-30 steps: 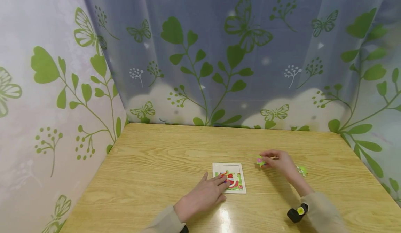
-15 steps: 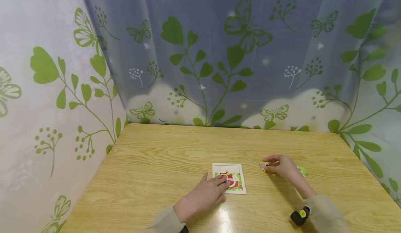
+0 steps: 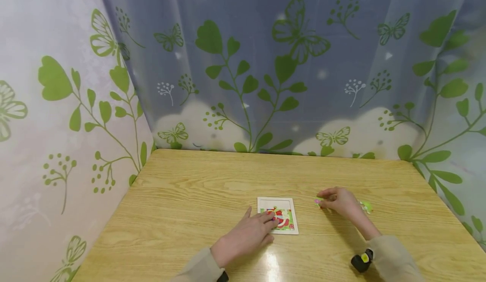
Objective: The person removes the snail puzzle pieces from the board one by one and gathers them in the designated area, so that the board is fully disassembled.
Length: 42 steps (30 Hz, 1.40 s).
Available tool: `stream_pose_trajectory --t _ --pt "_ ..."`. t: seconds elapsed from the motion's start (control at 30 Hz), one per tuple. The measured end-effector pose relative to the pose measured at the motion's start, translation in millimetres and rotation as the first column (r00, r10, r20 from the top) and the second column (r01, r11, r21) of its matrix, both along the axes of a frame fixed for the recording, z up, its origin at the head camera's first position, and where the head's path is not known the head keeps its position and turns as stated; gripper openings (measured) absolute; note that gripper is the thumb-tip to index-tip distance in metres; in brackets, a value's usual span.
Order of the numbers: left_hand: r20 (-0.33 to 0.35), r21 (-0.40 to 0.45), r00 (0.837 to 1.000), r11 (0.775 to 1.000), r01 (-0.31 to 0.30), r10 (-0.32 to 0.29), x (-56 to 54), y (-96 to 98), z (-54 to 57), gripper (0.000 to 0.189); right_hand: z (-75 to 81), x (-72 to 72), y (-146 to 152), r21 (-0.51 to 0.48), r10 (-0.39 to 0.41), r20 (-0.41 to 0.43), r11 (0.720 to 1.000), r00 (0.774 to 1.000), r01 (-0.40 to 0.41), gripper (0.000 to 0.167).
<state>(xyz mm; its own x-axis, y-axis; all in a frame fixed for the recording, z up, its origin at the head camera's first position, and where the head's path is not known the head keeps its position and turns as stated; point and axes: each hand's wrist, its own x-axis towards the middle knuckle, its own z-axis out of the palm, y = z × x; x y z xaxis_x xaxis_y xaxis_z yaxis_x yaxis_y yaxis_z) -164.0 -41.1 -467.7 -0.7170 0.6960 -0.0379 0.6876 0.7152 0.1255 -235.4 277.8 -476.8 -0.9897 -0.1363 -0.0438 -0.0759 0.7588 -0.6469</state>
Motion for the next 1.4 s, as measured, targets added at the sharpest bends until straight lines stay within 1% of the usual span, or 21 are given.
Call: stream_pose_trajectory --t 0.1,0.2,0.3,0.43,0.53,0.77,0.87,1.0,1.13,1.23,1.4 --pt "-0.007 0.014 1.0 1.0 0.009 -0.008 -1.0 -0.4 1.5 0.046 0.9 0.7 -0.8 0.002 -0.014 -0.025 1.0 1.0 0.014 0.031" --pt "-0.015 0.022 1.0 1.0 0.01 -0.01 -1.6 -0.5 2.1 0.045 3.5 2.2 -1.7 -0.036 -0.031 -0.043 0.999 0.999 0.03 0.026" --pt "-0.03 0.022 1.0 1.0 0.008 -0.008 -2.1 0.1 1.2 0.045 6.6 2.8 -3.0 -0.065 -0.035 -0.058 0.997 0.998 0.031 0.027" --pt "-0.039 0.027 0.999 1.0 0.008 -0.007 -2.9 0.9 -0.8 0.046 10.0 3.1 -7.1 -0.058 -0.029 -0.087 0.998 0.996 0.024 0.028" --pt "-0.042 0.034 0.999 0.999 0.008 -0.006 -3.2 1.2 -1.9 0.046 12.3 3.3 -13.0 -0.069 -0.017 -0.115 0.998 0.993 0.009 0.027" --pt "-0.05 0.028 0.999 1.0 0.005 -0.004 -3.1 1.9 -4.1 0.044 14.7 5.6 -29.0 -0.167 0.049 -0.157 0.983 0.986 -0.076 0.024" --pt "-0.051 0.026 0.999 1.0 0.006 -0.004 -2.6 2.1 -4.6 0.045 15.3 6.6 -36.0 -0.164 0.059 -0.177 0.983 0.983 -0.088 0.022" --pt "-0.057 0.037 0.998 0.999 0.009 -0.007 -1.9 1.5 -5.4 0.046 13.5 6.5 -46.1 -0.114 0.074 -0.202 0.989 0.977 -0.098 0.02" --pt "-0.035 0.039 0.999 0.999 0.006 -0.005 -0.4 0.7 -4.0 0.047 9.2 8.0 -55.9 -0.093 0.108 -0.21 0.987 0.972 -0.13 0.019" --pt "-0.022 0.019 1.0 1.0 0.002 -0.002 1.0 1.2 -1.5 0.048 6.1 10.5 -62.4 -0.088 0.136 -0.209 0.984 0.968 -0.157 0.018" --pt "-0.034 -0.019 0.999 1.0 -0.002 0.001 2.8 2.8 0.8 0.049 4.0 14.9 -70.5 -0.079 0.165 -0.19 0.98 0.968 -0.183 0.017"
